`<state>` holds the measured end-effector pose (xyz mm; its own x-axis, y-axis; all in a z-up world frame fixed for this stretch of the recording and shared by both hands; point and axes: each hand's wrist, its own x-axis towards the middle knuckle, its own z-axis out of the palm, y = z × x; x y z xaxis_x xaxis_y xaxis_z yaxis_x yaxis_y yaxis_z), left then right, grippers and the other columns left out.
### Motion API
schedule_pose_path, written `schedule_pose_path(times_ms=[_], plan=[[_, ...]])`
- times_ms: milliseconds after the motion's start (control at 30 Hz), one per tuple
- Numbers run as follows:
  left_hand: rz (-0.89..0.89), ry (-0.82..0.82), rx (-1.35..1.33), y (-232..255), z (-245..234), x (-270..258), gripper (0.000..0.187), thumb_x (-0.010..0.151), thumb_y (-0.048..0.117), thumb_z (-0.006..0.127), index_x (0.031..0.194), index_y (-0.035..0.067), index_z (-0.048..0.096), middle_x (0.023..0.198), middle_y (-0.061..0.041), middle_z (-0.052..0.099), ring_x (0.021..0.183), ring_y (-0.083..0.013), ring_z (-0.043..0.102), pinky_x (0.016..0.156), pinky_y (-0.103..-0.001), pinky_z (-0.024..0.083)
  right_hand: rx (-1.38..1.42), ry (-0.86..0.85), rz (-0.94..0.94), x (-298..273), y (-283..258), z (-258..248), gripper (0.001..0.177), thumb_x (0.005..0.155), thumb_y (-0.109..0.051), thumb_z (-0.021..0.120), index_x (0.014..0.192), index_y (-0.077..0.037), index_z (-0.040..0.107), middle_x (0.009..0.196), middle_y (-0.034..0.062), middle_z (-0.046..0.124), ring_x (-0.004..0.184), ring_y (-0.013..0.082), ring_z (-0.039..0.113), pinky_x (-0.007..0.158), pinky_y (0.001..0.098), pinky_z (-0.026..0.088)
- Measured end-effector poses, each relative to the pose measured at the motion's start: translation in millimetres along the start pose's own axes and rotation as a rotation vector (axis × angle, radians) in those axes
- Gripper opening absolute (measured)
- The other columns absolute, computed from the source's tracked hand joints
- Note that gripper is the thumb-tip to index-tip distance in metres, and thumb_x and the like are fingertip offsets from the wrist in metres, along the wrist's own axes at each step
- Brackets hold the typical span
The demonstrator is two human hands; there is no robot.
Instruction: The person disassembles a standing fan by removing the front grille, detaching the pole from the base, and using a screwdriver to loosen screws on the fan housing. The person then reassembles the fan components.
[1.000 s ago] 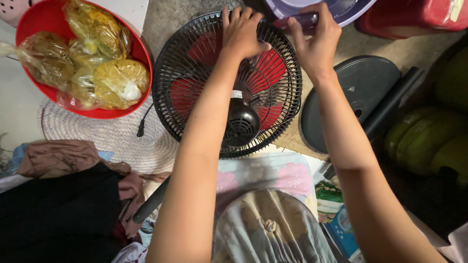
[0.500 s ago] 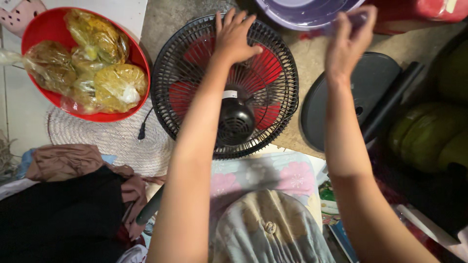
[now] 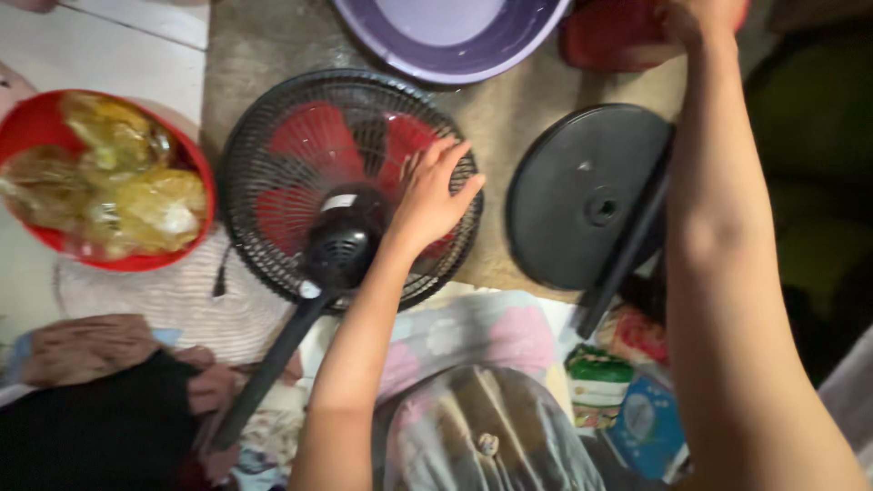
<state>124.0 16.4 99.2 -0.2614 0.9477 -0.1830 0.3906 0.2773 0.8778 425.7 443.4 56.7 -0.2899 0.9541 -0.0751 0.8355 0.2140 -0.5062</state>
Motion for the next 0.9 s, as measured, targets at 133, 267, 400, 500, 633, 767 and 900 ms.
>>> schedule_pose_path(times_ms=[133,267,400,500,633,767,900], plan=[[0.010,0.064,-0.105,7,26,-18,0.050,0.094,0.034,0.071,0.136,0.009,0.063,0.144,-0.014,0.056,0.133,-0.0356,0.052,0.113,-0.049,0.040,-0.095,-0.441,0.156,37,-31,3,0.044,0.091,-0.038,0.082,0.104,0.000,0.064,0.084,0.0116,0.063,0.076,0.0270,0.059,0.065,0.0409,0.049],[-0.048,0.128,-0.174,8,60,-46,0.046,0.094,0.031,0.071,0.134,0.009,0.064,0.141,-0.015,0.056,0.131,-0.0355,0.055,0.112,-0.046,0.045,-0.323,-0.579,0.145,48,-48,-2,0.054,0.092,-0.053,0.083,0.107,-0.003,0.070,0.085,0.0125,0.069,0.078,0.0306,0.066,0.066,0.0439,0.052],[-0.183,0.315,0.041,3,84,-89,0.058,0.084,0.028,0.076,0.136,0.007,0.059,0.143,-0.019,0.050,0.128,-0.0419,0.051,0.108,-0.051,0.041,0.010,-0.516,0.175,24,-41,0,0.059,0.087,-0.033,0.094,0.107,0.008,0.057,0.083,0.0217,0.060,0.074,0.0369,0.062,0.057,0.0510,0.051],[-0.351,0.410,0.169,-14,88,-121,0.064,0.078,0.027,0.080,0.133,0.005,0.055,0.141,-0.022,0.048,0.123,-0.0450,0.049,0.104,-0.054,0.039,0.082,-0.444,0.104,9,-35,1,0.069,0.077,-0.028,0.100,0.122,-0.006,0.052,0.099,0.0116,0.066,0.080,0.0233,0.066,0.059,0.0400,0.055],[-0.603,0.586,0.003,-45,95,-155,0.052,0.075,0.022,0.082,0.115,0.004,0.054,0.120,-0.021,0.050,0.117,-0.0435,0.049,0.101,-0.054,0.040,0.087,-0.281,0.013,-8,-27,-30,0.070,0.082,-0.029,0.098,0.127,0.000,0.054,0.105,0.0121,0.068,0.088,0.0228,0.069,0.065,0.0388,0.058],[-0.443,0.712,0.119,-66,93,-178,0.040,0.079,0.017,0.079,0.106,0.007,0.051,0.112,-0.016,0.055,0.111,-0.0398,0.052,0.097,-0.053,0.042,0.158,-0.224,-0.185,-45,-35,-81,0.056,0.089,-0.022,0.096,0.122,0.001,0.057,0.108,0.0093,0.070,0.094,0.0190,0.072,0.073,0.0337,0.060],[-0.266,0.642,0.328,-55,78,-202,0.033,0.082,0.020,0.079,0.101,0.012,0.053,0.113,-0.013,0.058,0.108,-0.0369,0.055,0.093,-0.051,0.043,0.134,-0.207,-0.073,-121,-55,-109,0.047,0.094,-0.021,0.092,0.108,0.000,0.053,0.096,0.0093,0.068,0.083,0.0166,0.069,0.068,0.0338,0.058]])
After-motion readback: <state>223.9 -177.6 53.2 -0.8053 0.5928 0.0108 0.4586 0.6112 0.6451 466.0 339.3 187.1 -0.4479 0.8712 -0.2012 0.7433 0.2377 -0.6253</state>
